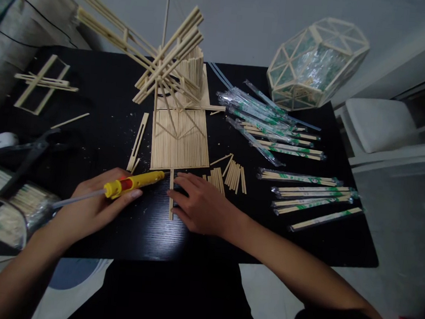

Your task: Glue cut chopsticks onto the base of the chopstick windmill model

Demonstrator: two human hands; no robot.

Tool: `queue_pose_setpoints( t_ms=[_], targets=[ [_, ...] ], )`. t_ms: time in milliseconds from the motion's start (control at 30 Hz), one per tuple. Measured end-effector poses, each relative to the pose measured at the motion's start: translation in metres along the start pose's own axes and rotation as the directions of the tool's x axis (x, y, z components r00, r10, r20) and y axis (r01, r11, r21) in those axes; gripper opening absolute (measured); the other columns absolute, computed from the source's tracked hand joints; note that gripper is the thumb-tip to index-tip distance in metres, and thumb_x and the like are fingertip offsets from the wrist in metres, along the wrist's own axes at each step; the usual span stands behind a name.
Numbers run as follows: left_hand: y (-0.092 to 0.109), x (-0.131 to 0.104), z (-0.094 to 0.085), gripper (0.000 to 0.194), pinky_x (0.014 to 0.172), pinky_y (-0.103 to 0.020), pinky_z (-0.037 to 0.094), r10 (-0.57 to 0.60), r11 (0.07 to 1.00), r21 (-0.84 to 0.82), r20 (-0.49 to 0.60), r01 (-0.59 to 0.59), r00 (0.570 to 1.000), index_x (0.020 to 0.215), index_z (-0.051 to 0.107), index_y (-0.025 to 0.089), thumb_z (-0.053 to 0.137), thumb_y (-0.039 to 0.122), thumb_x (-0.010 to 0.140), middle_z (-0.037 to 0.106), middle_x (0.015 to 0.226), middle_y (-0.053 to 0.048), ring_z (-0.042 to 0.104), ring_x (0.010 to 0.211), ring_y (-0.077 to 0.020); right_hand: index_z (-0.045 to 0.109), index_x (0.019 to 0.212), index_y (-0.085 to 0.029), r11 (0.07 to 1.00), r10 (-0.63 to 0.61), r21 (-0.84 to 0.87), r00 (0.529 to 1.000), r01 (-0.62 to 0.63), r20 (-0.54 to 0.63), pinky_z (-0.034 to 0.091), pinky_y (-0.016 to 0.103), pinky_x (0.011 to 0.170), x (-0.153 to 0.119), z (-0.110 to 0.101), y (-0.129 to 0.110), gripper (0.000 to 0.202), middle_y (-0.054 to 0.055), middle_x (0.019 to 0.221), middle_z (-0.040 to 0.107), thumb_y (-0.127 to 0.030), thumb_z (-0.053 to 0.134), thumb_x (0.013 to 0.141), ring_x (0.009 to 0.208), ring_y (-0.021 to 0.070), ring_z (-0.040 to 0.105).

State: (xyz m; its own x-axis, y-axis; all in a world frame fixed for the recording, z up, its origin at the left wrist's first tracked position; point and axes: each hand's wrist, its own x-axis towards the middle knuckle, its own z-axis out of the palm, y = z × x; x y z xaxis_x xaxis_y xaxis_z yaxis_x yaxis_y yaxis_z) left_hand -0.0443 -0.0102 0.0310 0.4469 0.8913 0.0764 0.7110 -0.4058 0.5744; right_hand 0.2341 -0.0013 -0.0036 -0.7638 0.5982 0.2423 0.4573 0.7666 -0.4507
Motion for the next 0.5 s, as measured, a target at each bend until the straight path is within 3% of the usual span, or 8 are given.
queue_pose_setpoints(
  t_ms=[233, 500],
  targets=[
    [-0.0042, 0.0031, 0.0026, 0.025, 0.069, -0.028, 0.051, 0.052, 0.998, 0.044, -0.035, -0.050, 0.998, 0.086, 0.058, 0.021, 0.057, 0.036, 0.106, 0.059, 0.084, 0.000, 0.061, 0.073, -0.0147, 0.071, 0.128, -0.010, 0.999, -0.009, -0.035, 1.000, 0.008, -0.005, 0.055, 0.055, 0.114, 0.0006, 0.0011, -0.0001, 0.032, 0.020, 0.133, 0.067, -0.027, 0.062, 0.103, 0.137, 0.0338, 0.060],
    [-0.0031, 0.0064, 0.0067, 0.027, 0.069, -0.029, 0.050, 0.025, 0.999, 0.036, -0.035, -0.024, 0.999, 0.086, 0.057, 0.021, 0.057, 0.039, 0.106, 0.059, 0.082, 0.001, 0.062, 0.072, -0.0151, 0.072, 0.128, -0.010, 0.999, -0.003, -0.044, 1.000, 0.003, 0.003, 0.055, 0.053, 0.114, 0.0010, -0.0003, -0.0002, 0.033, 0.020, 0.132, 0.067, -0.027, 0.062, 0.102, 0.136, 0.0339, 0.060]
  ],
)
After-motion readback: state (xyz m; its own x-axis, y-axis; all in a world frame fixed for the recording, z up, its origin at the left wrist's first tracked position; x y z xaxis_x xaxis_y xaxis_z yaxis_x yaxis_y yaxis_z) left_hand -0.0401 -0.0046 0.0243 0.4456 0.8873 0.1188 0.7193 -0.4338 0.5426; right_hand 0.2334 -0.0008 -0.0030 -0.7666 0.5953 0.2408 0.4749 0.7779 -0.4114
